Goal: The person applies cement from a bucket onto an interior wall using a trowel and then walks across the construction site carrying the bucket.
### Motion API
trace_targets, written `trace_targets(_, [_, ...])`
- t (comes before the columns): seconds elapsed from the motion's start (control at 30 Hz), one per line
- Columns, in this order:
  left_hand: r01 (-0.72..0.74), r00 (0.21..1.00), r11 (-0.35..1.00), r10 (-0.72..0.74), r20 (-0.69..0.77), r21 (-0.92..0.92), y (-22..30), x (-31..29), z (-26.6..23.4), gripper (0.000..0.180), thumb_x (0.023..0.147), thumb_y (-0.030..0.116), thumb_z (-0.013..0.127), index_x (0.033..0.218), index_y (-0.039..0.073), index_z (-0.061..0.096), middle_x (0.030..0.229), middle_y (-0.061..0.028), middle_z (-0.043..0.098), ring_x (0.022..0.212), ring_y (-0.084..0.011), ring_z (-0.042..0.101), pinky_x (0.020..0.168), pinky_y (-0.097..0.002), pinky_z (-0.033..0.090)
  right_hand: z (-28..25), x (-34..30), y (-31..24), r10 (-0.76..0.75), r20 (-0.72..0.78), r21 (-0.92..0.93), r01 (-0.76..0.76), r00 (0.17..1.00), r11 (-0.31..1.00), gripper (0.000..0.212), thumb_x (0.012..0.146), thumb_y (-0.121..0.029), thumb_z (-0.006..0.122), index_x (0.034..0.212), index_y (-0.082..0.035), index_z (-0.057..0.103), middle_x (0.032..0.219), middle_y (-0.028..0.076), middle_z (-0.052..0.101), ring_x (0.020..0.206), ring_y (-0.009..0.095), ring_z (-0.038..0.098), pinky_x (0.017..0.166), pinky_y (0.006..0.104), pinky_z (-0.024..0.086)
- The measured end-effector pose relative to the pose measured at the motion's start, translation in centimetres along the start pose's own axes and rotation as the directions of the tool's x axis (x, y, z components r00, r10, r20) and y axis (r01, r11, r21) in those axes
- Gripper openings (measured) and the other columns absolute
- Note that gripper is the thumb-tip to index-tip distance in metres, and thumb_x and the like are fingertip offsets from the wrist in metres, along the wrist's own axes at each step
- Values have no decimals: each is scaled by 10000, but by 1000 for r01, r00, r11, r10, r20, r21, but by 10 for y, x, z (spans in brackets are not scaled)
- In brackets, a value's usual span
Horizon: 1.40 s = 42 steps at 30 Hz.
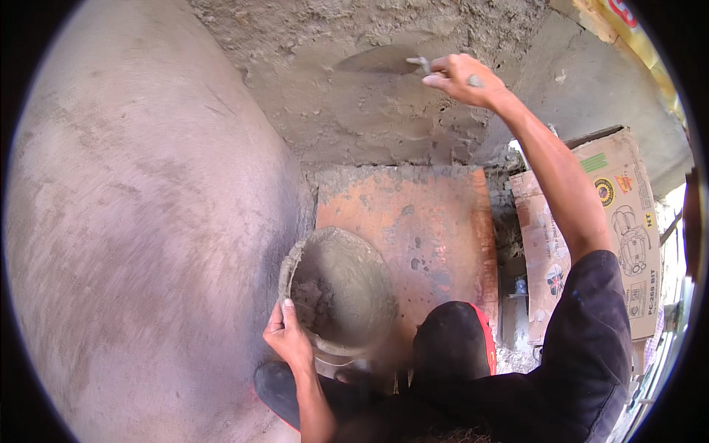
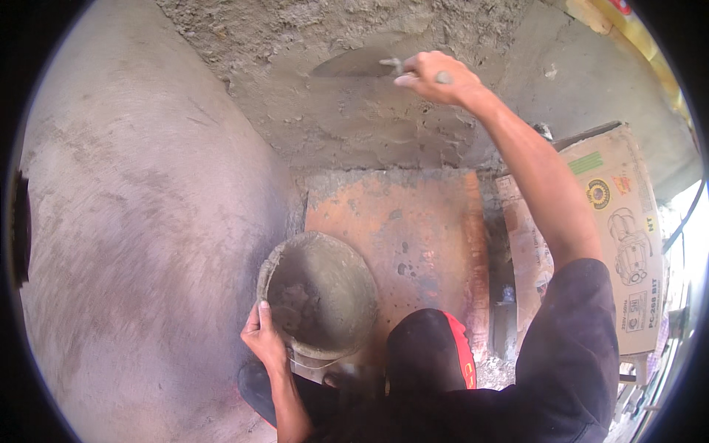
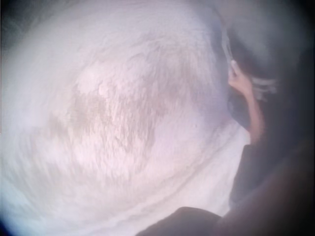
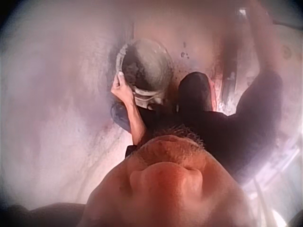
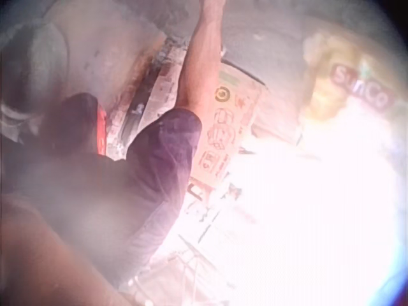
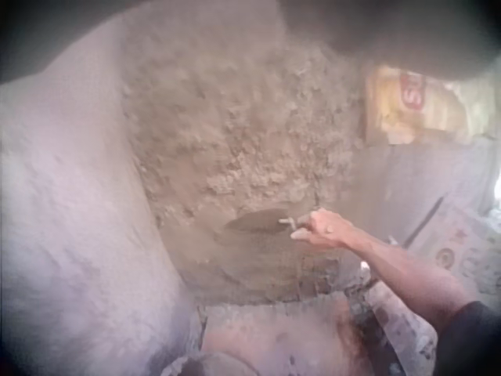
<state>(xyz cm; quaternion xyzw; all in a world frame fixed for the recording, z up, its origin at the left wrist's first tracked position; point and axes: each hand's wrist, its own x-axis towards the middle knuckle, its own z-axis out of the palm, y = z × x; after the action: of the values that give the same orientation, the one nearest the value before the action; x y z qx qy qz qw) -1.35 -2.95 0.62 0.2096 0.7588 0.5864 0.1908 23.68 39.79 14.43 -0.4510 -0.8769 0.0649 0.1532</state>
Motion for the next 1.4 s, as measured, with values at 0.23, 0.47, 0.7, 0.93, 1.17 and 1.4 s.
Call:
trace_targets(0.23, [-56,997,998,58,47,-35,3,0,5,285,955,122,646,1119,-109,677,816,-7,636,726,-74,514,659,-248,440,-72,-107,26,52,-281,210,9,958,978,377,938,-365,627,972,10,648,633,92,544,578,194,538,572,369,452])
trace_targets(0.47, [-395,848,907,297,440,149,69,62,56,297,923,173,698,1095,-68,699,926,-92,739,865,-101,605,809,-302,506,72,-255,-39,-184,374,473,-17,909,881,327,871,-228,628,1124,-21,616,875,274,651,805,427,650,735,481,517])
trace_targets(0.7, [-274,775,955,151,614,112,28,140,93,411,908,284,718,1141,-54,700,1047,-114,738,952,-158,655,877,-292,497,96,-246,-88,-238,354,418,75,904,905,365,864,-148,638,1220,-72,611,849,248,653,802,455,636,691,523,487])
trace_targets(0.93, [-335,610,927,76,789,169,35,119,112,363,888,240,742,1141,-20,716,1059,-93,733,964,-142,646,899,-284,496,177,-201,-140,-128,417,207,43,900,977,427,906,-51,493,1314,73,504,811,260,668,817,384,686,697,487,537])
trace_targets(1.17, [-343,611,917,52,790,205,37,157,109,371,889,242,749,1162,-5,710,1050,-76,735,959,-114,634,895,-275,495,266,-251,-156,-453,363,-101,518,814,849,399,886,-52,548,1247,119,534,897,220,693,856,306,711,708,380,574])
trace_targets(1.4, [-353,561,914,38,827,198,38,157,116,418,891,292,745,1153,-32,708,1043,-55,725,974,-106,613,875,-267,485,188,-193,-173,-382,218,-15,395,898,919,554,880,-57,539,1404,88,429,1002,203,685,869,323,699,741,376,578])
